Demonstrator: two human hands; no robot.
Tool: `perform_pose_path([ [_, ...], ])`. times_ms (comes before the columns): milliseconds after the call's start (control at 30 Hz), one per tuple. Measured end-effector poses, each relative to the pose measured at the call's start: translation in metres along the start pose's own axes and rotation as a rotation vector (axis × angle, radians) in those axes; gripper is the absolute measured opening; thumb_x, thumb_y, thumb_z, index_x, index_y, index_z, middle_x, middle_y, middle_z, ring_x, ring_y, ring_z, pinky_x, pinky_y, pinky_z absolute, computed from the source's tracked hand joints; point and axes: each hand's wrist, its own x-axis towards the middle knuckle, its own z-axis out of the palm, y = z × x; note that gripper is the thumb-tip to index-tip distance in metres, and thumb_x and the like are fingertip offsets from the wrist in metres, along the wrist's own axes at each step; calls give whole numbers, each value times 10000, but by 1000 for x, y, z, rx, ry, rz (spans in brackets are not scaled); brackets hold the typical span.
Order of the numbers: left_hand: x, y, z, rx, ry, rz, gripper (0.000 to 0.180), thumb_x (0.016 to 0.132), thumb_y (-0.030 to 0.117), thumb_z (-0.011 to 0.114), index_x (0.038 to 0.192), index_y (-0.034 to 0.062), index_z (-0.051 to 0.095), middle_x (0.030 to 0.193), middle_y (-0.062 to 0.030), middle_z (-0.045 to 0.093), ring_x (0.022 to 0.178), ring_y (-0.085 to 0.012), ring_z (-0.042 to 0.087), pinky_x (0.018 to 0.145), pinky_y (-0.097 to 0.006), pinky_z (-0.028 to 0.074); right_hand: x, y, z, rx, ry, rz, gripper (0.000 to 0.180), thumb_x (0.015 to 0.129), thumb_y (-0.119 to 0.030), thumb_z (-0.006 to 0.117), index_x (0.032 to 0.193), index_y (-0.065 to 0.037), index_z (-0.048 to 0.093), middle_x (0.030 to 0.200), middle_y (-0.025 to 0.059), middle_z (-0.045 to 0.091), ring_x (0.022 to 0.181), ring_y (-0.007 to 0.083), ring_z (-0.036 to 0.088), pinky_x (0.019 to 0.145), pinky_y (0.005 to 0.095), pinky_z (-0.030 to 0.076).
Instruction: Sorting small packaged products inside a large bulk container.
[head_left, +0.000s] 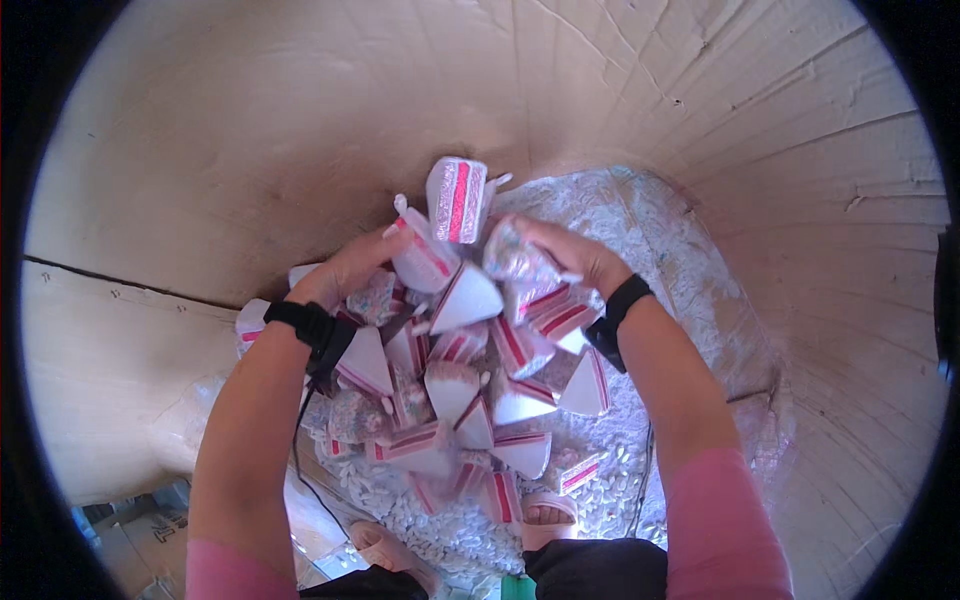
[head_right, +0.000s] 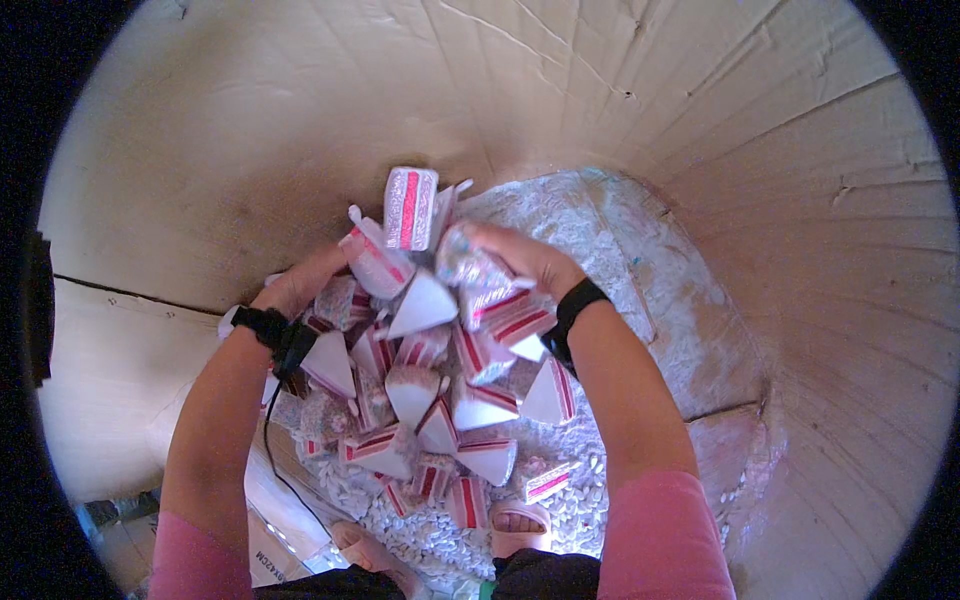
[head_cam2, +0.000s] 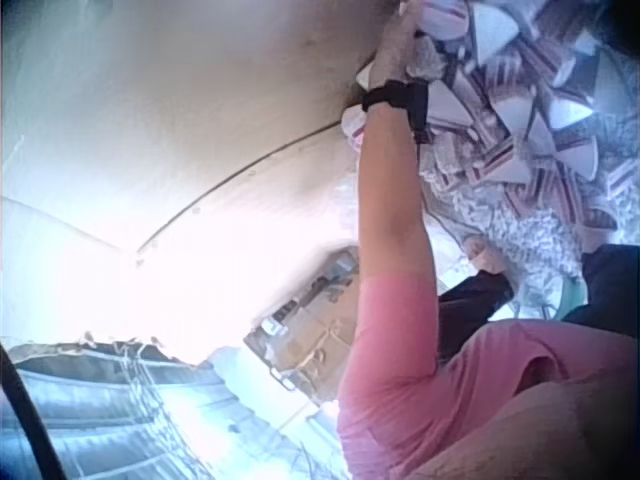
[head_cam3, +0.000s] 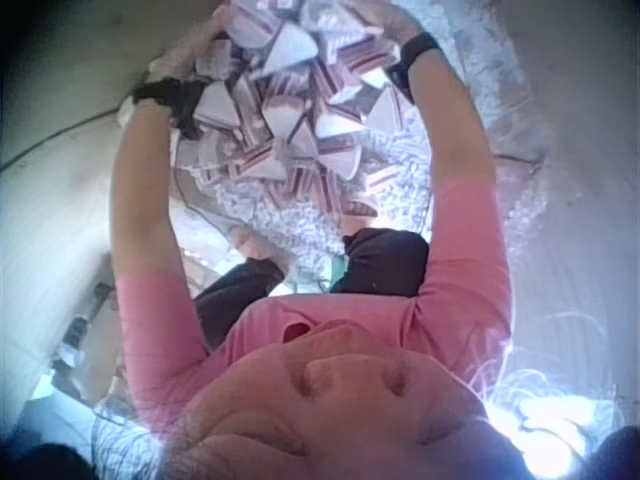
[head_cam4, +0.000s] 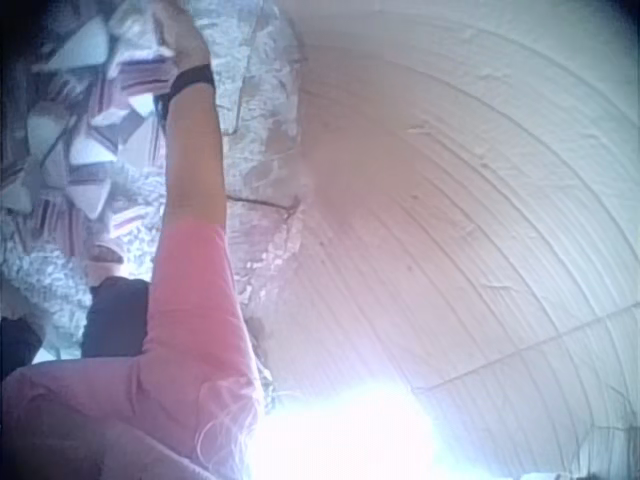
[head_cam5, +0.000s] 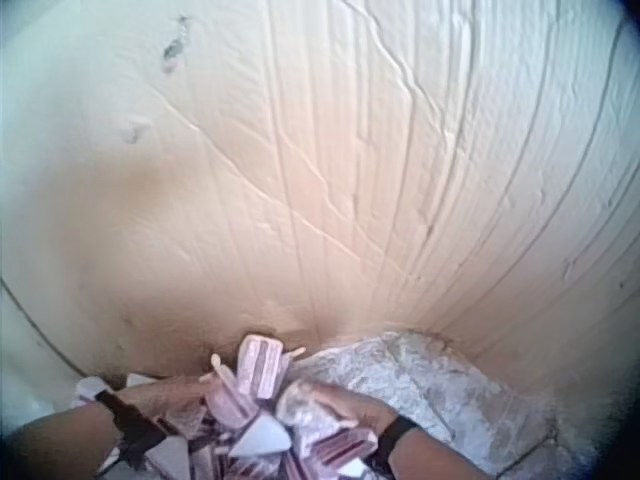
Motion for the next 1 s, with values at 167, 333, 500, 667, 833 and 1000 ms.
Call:
perform_pose_path([
  [167, -56, -34, -2, 4, -141, -20, 557, 781, 453, 543, 1160, 51, 468, 1107, -43, 514, 1033, -158, 456, 911, -301, 328, 0, 41, 93, -254, -171, -149, 696, 820, -449, 469, 1309, -15, 233, 1315, 136, 318, 1193, 221, 322, 997, 314, 227],
  [333, -128, -60, 10, 274, -232, 0, 556, 781, 377, 569, 1190, 27, 433, 1145, -119, 496, 1066, -188, 449, 929, -308, 328, -28, 82, 160, -394, -245, -74, 675, 827, -404, 465, 1317, -26, 195, 1327, 204, 267, 1231, 277, 263, 1004, 316, 207],
  [500, -175, -65, 11, 616, -414, 54, 469, 770, 274, 575, 1162, 44, 459, 1134, -158, 496, 1067, -249, 461, 893, -316, 361, -40, 58, 167, -784, -483, -50, 470, 809, -324, 521, 1186, -52, 447, 1147, 150, 502, 1076, 252, 466, 906, 313, 351],
  [667, -175, -51, -64, 714, 564, 148, 384, 786, 283, 541, 1090, 48, 519, 1045, -155, 549, 965, -298, 520, 833, -347, 394, 0, -15, 37, -1135, 1009, -647, 332, 776, -232, 561, 1002, 10, 552, 939, 210, 566, 860, 324, 546, 757, 346, 429],
  [833, -141, -96, -113, 531, 565, -105, 524, 801, 424, 492, 1171, 55, 453, 1111, -179, 514, 1021, -284, 490, 866, -326, 368, 47, -19, 43, -535, 657, -210, 430, 773, -293, 570, 1069, 15, 520, 984, 186, 572, 911, 238, 546, 788, 295, 421],
  [1000, -101, -103, -84, 512, 406, -118, 584, 794, 468, 497, 1192, 47, 423, 1114, -145, 513, 1013, -228, 485, 863, -297, 360, 93, 46, 101, -633, 250, -139, 593, 749, -363, 589, 1193, -6, 422, 1147, 173, 491, 1054, 248, 468, 904, 309, 349],
])
